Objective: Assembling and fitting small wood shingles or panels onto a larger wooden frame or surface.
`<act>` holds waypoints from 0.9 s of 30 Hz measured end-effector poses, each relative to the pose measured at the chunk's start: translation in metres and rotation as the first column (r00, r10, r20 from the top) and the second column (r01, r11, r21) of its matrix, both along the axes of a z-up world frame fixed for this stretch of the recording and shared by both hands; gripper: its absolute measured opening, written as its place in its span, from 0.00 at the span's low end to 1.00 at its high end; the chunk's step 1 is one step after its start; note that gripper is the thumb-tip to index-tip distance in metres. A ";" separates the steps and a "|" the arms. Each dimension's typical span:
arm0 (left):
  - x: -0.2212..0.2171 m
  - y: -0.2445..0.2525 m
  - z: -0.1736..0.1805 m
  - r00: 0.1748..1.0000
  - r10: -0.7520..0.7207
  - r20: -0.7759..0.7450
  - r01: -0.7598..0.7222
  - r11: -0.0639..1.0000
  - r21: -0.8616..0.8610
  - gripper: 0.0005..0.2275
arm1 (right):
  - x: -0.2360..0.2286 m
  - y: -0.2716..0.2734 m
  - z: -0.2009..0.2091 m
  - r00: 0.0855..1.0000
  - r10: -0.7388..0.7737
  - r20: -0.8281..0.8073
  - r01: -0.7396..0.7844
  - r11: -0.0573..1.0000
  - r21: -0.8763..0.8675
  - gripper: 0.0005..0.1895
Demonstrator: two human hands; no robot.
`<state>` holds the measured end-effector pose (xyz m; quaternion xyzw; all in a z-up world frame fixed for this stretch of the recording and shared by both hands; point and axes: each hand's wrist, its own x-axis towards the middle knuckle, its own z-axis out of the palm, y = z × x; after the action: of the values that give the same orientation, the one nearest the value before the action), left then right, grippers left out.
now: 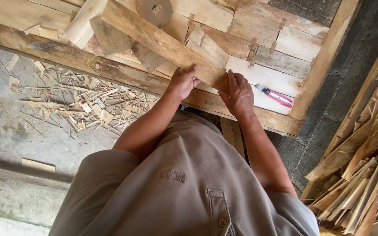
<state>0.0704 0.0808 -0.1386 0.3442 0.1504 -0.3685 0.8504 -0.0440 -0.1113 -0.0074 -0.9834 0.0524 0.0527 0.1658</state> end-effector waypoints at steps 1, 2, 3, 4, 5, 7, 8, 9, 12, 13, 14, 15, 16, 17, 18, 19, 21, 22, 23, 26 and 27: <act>0.001 0.001 -0.002 1.000 -0.003 -0.005 0.003 1.000 0.001 0.11 | -0.001 0.000 -0.002 1.000 -0.003 -0.005 0.003 1.000 0.001 0.47; 0.002 0.001 -0.003 1.000 0.007 0.005 -0.007 0.998 0.065 0.12 | -0.002 -0.001 -0.005 0.997 0.046 0.058 -0.046 0.999 0.006 0.44; 0.003 0.001 -0.005 1.000 0.018 0.018 -0.020 0.991 0.129 0.12 | -0.003 -0.002 -0.007 0.988 0.095 0.122 -0.097 0.995 0.008 0.42; 0.003 0.003 -0.004 1.000 0.016 0.014 -0.018 0.992 0.129 0.12 | -0.004 -0.001 -0.008 0.989 0.094 0.118 -0.096 0.995 0.008 0.42; 0.004 0.004 -0.003 0.999 0.015 0.046 -0.022 0.987 0.157 0.17 | -0.005 0.000 -0.009 0.989 0.069 0.130 -0.081 0.993 0.091 0.36; 0.005 0.006 0.004 0.997 0.013 0.078 -0.027 0.983 0.184 0.21 | -0.007 -0.001 -0.008 0.989 0.042 0.138 -0.066 0.983 0.173 0.30; 0.004 0.008 0.009 0.998 0.041 0.048 -0.050 0.980 0.195 0.27 | -0.007 -0.002 -0.006 0.992 0.018 0.129 -0.055 0.955 0.291 0.28; 0.003 0.009 0.014 0.997 0.069 0.018 -0.071 0.976 0.207 0.33 | -0.008 -0.003 -0.004 0.993 -0.006 0.114 -0.041 0.913 0.405 0.27; 0.001 0.013 0.020 0.998 0.066 -0.023 -0.062 0.985 0.162 0.41 | -0.010 -0.009 -0.008 0.998 -0.034 0.053 0.001 0.848 0.530 0.28; 0.000 0.013 0.009 0.998 0.062 -0.023 -0.058 0.985 0.161 0.41 | -0.012 -0.010 -0.012 0.998 -0.039 0.053 0.005 0.848 0.529 0.28; -0.001 0.013 -0.001 0.996 0.082 -0.040 -0.071 0.972 0.224 0.37 | -0.014 -0.011 -0.015 0.995 -0.092 -0.031 0.091 0.763 0.640 0.29; -0.002 0.013 -0.012 0.993 0.103 -0.055 -0.083 0.955 0.286 0.32 | -0.015 -0.012 -0.018 0.984 -0.133 -0.120 0.178 0.659 0.730 0.31; -0.001 0.014 -0.025 0.994 0.099 -0.054 -0.079 0.956 0.283 0.32 | -0.017 -0.012 -0.019 0.983 -0.137 -0.119 0.180 0.660 0.729 0.31; -0.002 0.013 -0.039 0.994 0.112 -0.017 -0.103 0.954 0.282 0.25 | -0.019 -0.012 -0.020 0.982 -0.176 -0.072 0.162 0.574 0.803 0.33; -0.002 0.012 -0.053 0.992 0.126 0.021 -0.126 0.952 0.280 0.19 | -0.022 -0.012 -0.021 0.975 -0.219 -0.028 0.133 0.482 0.866 0.36; -0.001 0.012 -0.047 0.993 0.118 0.020 -0.118 0.954 0.276 0.19 | -0.025 -0.013 -0.022 0.973 -0.228 -0.027 0.137 0.485 0.864 0.36; 0.001 0.011 -0.034 0.984 0.180 -0.010 -0.161 0.902 0.401 0.08 | -0.033 -0.016 -0.023 0.928 -0.367 -0.058 0.167 0.272 0.948 0.39; 0.001 0.012 -0.037 0.985 0.171 -0.012 -0.152 0.905 0.397 0.08 | -0.037 -0.018 -0.021 0.925 -0.376 -0.058 0.171 0.274 0.947 0.39; 0.003 0.012 -0.039 0.986 0.168 0.003 -0.157 0.910 0.384 0.07 | -0.040 -0.020 -0.019 0.901 -0.428 -0.069 0.188 0.241 0.952 0.38; 0.005 0.012 -0.038 0.989 0.147 0.014 -0.140 0.909 0.392 0.05 | -0.051 -0.040 -0.024 0.814 -0.570 -0.113 0.264 0.190 0.946 0.36; 0.007 0.011 -0.036 0.990 0.139 0.013 -0.132 0.901 0.414 0.05 | -0.055 -0.048 -0.026 0.750 -0.646 -0.140 0.319 0.168 0.933 0.35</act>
<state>0.0771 0.0922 -0.1746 0.5020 0.2557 -0.2711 0.7805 -0.0987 -0.1597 -0.0339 -0.6357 0.3018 -0.1285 0.6988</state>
